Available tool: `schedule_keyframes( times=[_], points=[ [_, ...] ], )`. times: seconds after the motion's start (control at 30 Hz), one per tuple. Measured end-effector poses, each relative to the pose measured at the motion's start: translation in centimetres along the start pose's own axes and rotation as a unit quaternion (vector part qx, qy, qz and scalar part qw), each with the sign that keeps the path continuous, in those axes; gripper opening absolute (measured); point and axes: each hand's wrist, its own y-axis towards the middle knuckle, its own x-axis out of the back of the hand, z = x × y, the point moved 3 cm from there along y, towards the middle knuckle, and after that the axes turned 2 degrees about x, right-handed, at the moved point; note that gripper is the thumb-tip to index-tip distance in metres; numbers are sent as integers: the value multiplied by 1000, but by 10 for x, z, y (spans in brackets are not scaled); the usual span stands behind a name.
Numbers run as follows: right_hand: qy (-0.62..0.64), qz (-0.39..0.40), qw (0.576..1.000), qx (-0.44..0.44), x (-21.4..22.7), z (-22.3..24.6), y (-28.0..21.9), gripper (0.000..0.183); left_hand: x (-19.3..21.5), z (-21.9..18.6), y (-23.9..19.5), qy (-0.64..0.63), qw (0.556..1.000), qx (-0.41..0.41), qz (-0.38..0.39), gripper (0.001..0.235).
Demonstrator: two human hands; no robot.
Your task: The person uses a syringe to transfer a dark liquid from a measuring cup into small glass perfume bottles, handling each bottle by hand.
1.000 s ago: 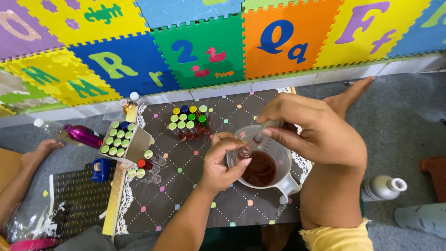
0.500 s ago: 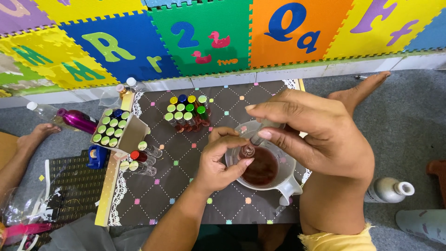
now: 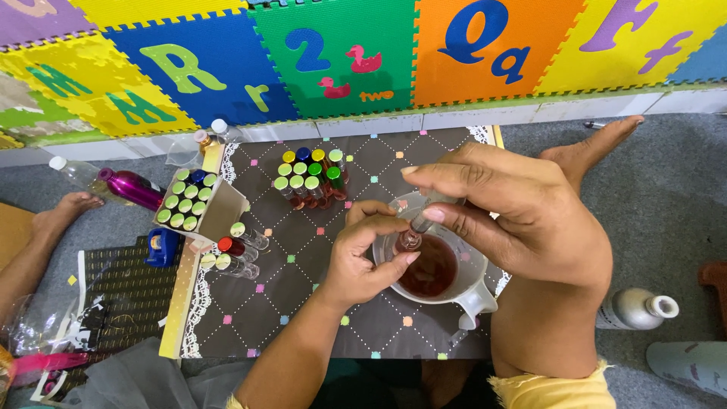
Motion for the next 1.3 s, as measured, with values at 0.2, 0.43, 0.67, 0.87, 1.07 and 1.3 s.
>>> schedule_keyframes(
  times=[0.2, 0.43, 0.67, 0.87, 1.07, 1.3],
  points=[
    [-162, -29, 985, -43, -4, -4, -16, 31, -1, 1, -1, 0, 1000, -3, -8, 37],
    [-146, -25, 988, -46, -3, 0, -13, 32, -1, 2, -2, -5, 1000, 0, -8, 37],
    [-64, -27, 998, -13, -1, -1, -7, 30, 0, 4, 0, -8, 1000, -6, -12, 37],
    [-135, -26, 990, -29, -2, 1, -12, 31, -1, 3, -1, -10, 1000, 5, -9, 37],
    [-164, -28, 986, -26, -3, -3, -13, 32, 0, 4, 0, -5, 1000, -2, -8, 38],
    [-159, -21, 987, -28, -4, -5, -20, 32, 0, 3, -2, -3, 1000, 4, -2, 38]
  ],
)
